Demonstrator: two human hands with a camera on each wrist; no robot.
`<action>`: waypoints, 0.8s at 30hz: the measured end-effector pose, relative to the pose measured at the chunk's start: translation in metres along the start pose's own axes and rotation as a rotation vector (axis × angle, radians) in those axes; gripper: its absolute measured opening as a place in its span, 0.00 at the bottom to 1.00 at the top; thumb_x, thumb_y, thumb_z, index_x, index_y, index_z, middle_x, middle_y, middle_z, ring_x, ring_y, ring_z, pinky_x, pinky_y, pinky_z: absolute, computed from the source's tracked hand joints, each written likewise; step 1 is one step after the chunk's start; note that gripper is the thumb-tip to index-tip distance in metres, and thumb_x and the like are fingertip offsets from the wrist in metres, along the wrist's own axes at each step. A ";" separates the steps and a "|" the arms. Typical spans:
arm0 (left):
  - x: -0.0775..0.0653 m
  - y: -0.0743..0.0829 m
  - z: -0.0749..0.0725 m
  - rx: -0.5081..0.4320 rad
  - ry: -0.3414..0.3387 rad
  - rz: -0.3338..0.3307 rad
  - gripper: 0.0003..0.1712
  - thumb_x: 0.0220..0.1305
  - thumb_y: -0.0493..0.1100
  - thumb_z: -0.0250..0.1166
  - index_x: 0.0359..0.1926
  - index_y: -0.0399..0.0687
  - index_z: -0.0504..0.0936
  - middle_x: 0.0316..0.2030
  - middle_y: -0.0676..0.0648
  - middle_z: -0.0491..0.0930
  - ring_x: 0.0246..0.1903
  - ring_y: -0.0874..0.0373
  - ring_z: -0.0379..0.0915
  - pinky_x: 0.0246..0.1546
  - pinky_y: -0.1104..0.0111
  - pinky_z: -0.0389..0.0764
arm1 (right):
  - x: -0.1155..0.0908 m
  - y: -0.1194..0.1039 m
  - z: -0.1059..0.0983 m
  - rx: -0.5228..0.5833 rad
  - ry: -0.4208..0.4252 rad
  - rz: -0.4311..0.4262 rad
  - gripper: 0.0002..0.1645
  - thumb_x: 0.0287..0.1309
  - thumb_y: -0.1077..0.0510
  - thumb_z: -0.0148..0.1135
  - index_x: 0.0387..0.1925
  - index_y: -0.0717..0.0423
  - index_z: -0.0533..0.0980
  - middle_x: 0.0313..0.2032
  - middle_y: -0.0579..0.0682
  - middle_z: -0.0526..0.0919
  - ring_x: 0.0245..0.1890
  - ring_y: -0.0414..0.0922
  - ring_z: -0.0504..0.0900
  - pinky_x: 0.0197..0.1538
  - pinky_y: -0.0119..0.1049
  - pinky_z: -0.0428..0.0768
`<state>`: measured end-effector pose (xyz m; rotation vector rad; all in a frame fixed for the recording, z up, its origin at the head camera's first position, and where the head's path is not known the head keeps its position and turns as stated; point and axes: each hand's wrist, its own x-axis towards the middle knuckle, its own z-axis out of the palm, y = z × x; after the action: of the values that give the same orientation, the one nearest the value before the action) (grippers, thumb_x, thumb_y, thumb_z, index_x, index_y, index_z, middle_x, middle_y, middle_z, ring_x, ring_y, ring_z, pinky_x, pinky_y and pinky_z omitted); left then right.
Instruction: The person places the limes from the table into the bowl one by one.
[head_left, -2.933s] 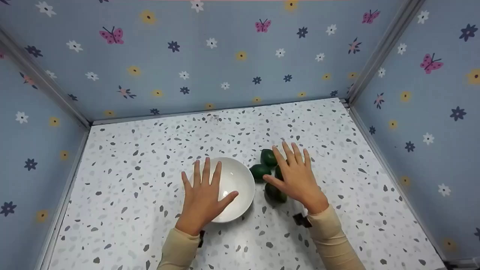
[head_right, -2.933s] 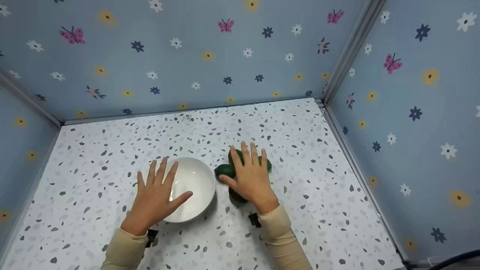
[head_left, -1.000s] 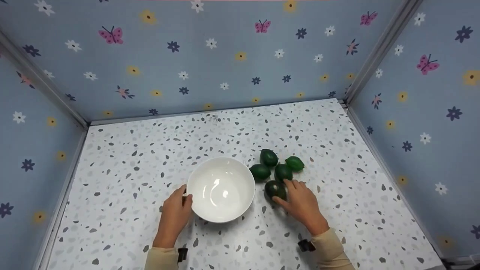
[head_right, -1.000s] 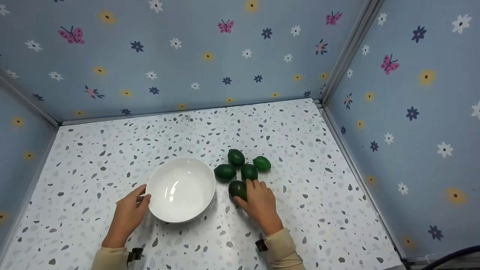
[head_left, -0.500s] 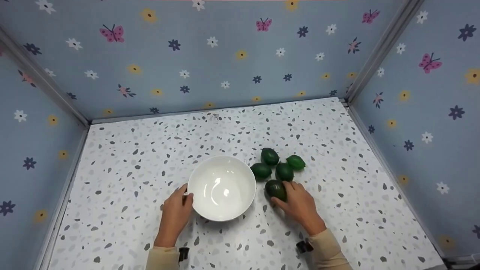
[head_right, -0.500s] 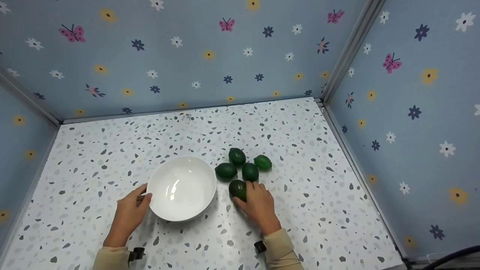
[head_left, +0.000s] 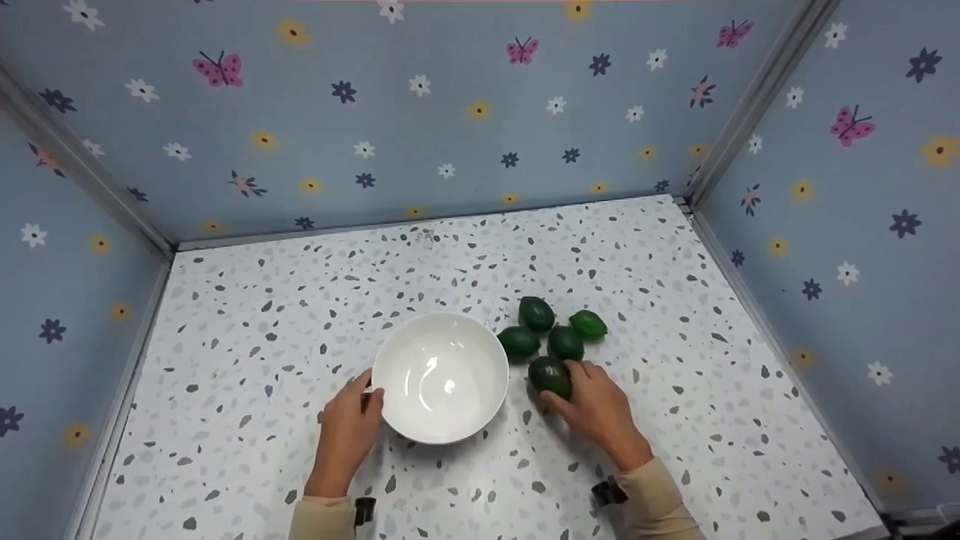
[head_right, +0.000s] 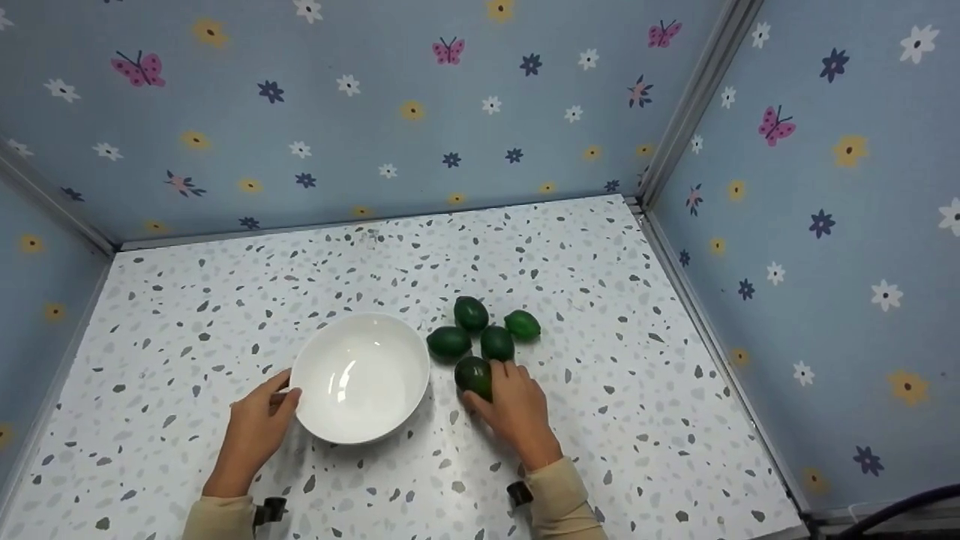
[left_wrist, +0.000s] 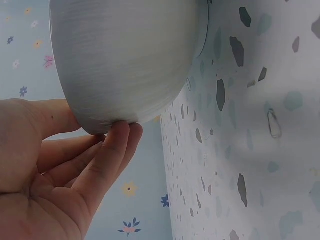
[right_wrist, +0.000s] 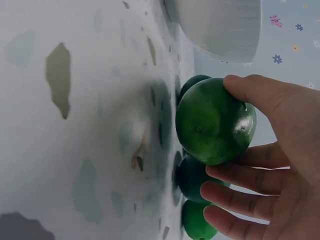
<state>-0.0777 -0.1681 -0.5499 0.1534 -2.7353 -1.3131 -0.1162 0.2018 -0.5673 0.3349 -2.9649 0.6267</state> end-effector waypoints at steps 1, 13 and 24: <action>0.000 0.000 0.000 0.001 -0.001 0.003 0.24 0.73 0.38 0.60 0.66 0.34 0.74 0.53 0.36 0.80 0.47 0.46 0.81 0.46 0.53 0.81 | 0.000 -0.001 -0.002 -0.004 0.010 -0.008 0.40 0.57 0.40 0.72 0.60 0.64 0.74 0.49 0.61 0.80 0.46 0.56 0.80 0.47 0.52 0.80; 0.001 -0.001 0.000 0.001 -0.006 0.007 0.24 0.73 0.38 0.60 0.66 0.34 0.74 0.54 0.36 0.80 0.48 0.46 0.81 0.46 0.54 0.81 | 0.017 -0.018 -0.025 -0.018 0.146 -0.194 0.39 0.56 0.41 0.73 0.57 0.66 0.76 0.47 0.60 0.80 0.44 0.55 0.81 0.43 0.50 0.82; 0.001 0.001 -0.001 -0.011 -0.013 0.002 0.24 0.72 0.38 0.60 0.65 0.33 0.74 0.54 0.35 0.80 0.48 0.45 0.81 0.46 0.53 0.81 | 0.037 -0.044 -0.032 -0.030 0.182 -0.279 0.42 0.57 0.37 0.71 0.59 0.65 0.75 0.48 0.59 0.82 0.48 0.54 0.80 0.46 0.48 0.82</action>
<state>-0.0786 -0.1683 -0.5487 0.1417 -2.7381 -1.3329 -0.1408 0.1682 -0.5159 0.6376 -2.6838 0.5465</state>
